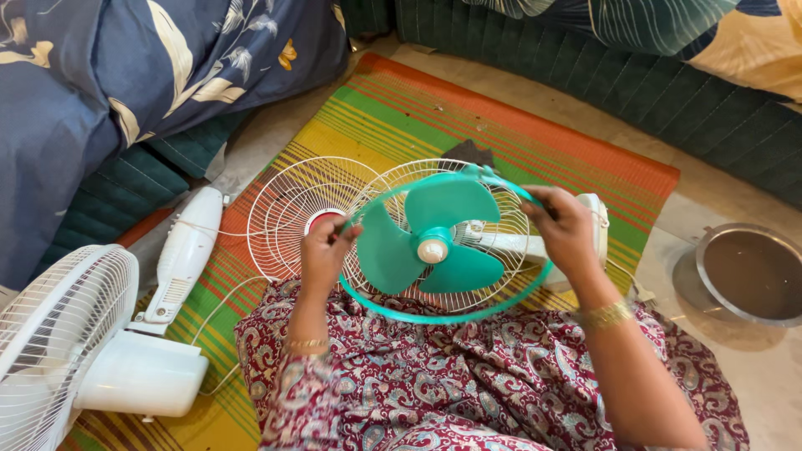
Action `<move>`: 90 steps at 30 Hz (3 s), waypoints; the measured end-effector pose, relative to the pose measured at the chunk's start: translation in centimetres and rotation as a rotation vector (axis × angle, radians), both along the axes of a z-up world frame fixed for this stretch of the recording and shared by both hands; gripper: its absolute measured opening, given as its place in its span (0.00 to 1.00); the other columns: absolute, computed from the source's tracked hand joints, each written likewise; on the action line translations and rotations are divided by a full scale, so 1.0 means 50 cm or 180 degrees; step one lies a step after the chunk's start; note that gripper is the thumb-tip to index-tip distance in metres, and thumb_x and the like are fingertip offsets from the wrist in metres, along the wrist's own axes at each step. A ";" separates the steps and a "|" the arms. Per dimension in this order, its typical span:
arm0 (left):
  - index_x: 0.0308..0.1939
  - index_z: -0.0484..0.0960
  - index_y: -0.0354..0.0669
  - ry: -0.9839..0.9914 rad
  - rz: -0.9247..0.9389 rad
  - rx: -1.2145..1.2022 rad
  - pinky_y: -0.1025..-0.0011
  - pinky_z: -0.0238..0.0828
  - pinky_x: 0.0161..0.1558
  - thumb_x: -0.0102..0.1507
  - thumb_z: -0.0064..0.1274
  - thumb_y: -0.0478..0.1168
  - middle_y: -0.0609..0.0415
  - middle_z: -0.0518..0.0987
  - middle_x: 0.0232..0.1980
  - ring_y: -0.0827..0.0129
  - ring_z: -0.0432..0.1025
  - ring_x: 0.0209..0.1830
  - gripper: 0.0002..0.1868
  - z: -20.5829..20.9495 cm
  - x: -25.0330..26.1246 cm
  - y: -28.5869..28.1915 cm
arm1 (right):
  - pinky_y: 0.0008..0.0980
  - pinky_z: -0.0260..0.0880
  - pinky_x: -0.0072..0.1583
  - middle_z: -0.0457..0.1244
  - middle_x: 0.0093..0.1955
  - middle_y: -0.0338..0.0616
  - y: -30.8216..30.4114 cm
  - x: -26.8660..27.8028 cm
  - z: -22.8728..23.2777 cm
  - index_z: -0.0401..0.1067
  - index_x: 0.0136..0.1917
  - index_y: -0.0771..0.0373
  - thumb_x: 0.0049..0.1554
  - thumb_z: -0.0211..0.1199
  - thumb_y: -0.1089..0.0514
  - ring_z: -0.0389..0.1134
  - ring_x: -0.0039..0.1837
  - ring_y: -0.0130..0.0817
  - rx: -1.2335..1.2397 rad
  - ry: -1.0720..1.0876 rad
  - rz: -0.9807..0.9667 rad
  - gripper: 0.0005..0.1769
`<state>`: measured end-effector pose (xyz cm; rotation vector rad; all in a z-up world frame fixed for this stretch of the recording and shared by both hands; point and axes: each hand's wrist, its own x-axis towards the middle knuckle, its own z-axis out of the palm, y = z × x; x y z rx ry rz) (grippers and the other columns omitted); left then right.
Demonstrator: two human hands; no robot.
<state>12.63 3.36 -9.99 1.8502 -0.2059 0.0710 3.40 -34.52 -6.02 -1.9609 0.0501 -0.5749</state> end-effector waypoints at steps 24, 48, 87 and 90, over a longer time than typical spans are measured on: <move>0.60 0.83 0.51 -0.0478 0.0677 0.0786 0.70 0.75 0.43 0.70 0.52 0.41 0.48 0.85 0.48 0.66 0.81 0.43 0.15 -0.056 0.080 -0.035 | 0.30 0.65 0.48 0.65 0.47 0.44 0.027 0.120 -0.120 0.80 0.57 0.64 0.60 0.69 0.62 0.65 0.45 0.32 -0.0511 -0.0142 -0.0857 0.12; 0.61 0.74 0.35 -0.0550 0.1629 -0.0008 0.66 0.71 0.48 0.72 0.39 0.32 0.47 0.80 0.45 0.62 0.74 0.43 0.16 -0.373 0.006 -0.040 | 0.43 0.66 0.58 0.66 0.52 0.56 0.046 -0.076 -0.401 0.73 0.56 0.69 0.63 0.60 0.63 0.66 0.54 0.50 -0.0565 0.0171 -0.1385 0.10; 0.65 0.73 0.42 0.1293 -0.2987 0.4270 0.60 0.76 0.53 0.66 0.47 0.64 0.44 0.78 0.63 0.60 0.77 0.55 0.35 -0.254 -0.264 -0.172 | 0.27 0.56 0.40 0.60 0.36 0.33 -0.001 -0.027 -0.483 0.74 0.45 0.70 0.65 0.65 0.56 0.53 0.38 0.22 0.1550 0.0715 -0.1270 0.13; 0.65 0.74 0.52 0.1030 -0.3255 0.3775 0.56 0.70 0.58 0.65 0.52 0.64 0.47 0.78 0.62 0.54 0.73 0.57 0.31 -0.207 -0.234 -0.181 | 0.27 0.63 0.39 0.63 0.37 0.36 0.007 -0.036 -0.467 0.69 0.45 0.73 0.65 0.64 0.57 0.60 0.37 0.23 0.1915 0.0931 -0.1120 0.15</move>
